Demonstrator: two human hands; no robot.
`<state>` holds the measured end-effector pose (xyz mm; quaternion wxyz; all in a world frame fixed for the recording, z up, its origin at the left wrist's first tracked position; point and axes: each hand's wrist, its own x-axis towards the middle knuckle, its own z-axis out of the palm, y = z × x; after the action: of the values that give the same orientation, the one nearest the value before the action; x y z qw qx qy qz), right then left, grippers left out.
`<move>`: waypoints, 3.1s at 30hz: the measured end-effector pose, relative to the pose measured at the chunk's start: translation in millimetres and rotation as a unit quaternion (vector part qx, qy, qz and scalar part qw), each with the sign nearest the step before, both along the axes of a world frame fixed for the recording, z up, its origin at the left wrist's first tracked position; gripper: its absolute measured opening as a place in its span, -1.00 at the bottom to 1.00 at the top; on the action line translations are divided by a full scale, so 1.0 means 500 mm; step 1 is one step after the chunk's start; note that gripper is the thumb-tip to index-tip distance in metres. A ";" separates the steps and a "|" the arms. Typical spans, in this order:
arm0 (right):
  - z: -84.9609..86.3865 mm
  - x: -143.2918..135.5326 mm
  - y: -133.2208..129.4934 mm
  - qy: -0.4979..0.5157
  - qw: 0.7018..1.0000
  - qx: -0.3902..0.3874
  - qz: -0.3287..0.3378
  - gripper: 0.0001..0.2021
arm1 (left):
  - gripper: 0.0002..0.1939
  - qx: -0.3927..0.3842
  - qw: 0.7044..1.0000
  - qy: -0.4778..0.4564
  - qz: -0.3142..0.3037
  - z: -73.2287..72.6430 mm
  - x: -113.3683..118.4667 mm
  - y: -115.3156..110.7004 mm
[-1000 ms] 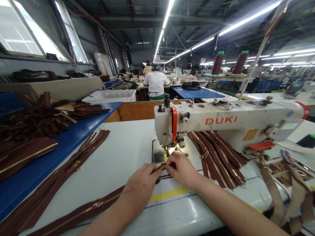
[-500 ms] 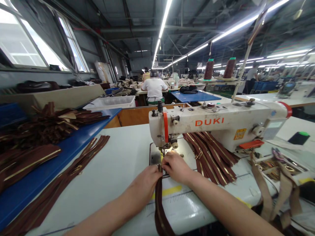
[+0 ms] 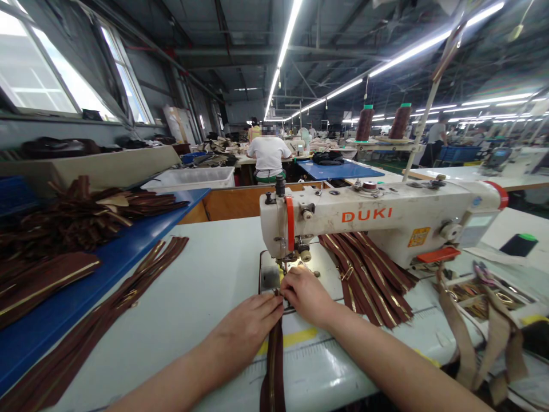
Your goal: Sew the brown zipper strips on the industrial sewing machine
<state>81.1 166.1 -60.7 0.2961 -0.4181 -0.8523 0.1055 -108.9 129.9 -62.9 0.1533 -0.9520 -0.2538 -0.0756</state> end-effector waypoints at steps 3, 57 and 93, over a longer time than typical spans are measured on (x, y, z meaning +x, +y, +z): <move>0.001 -0.003 0.000 0.004 1.000 -0.009 -0.013 -0.87 | -0.49 0.010 1.000 0.025 -0.012 -0.008 -0.004 0.003; 0.010 0.051 -0.048 -0.101 0.989 0.087 0.063 -0.83 | -0.55 -0.080 0.990 -0.069 0.096 -0.005 0.050 0.020; 0.004 0.044 -0.027 -0.123 0.985 0.117 0.013 -0.87 | -0.64 -0.026 0.991 -0.108 0.080 0.001 0.054 0.050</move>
<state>102.9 152.7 -58.7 0.2346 -0.3789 -0.8941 -0.0433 -81.8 154.8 -62.4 0.1058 -0.9184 -0.3464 -0.1590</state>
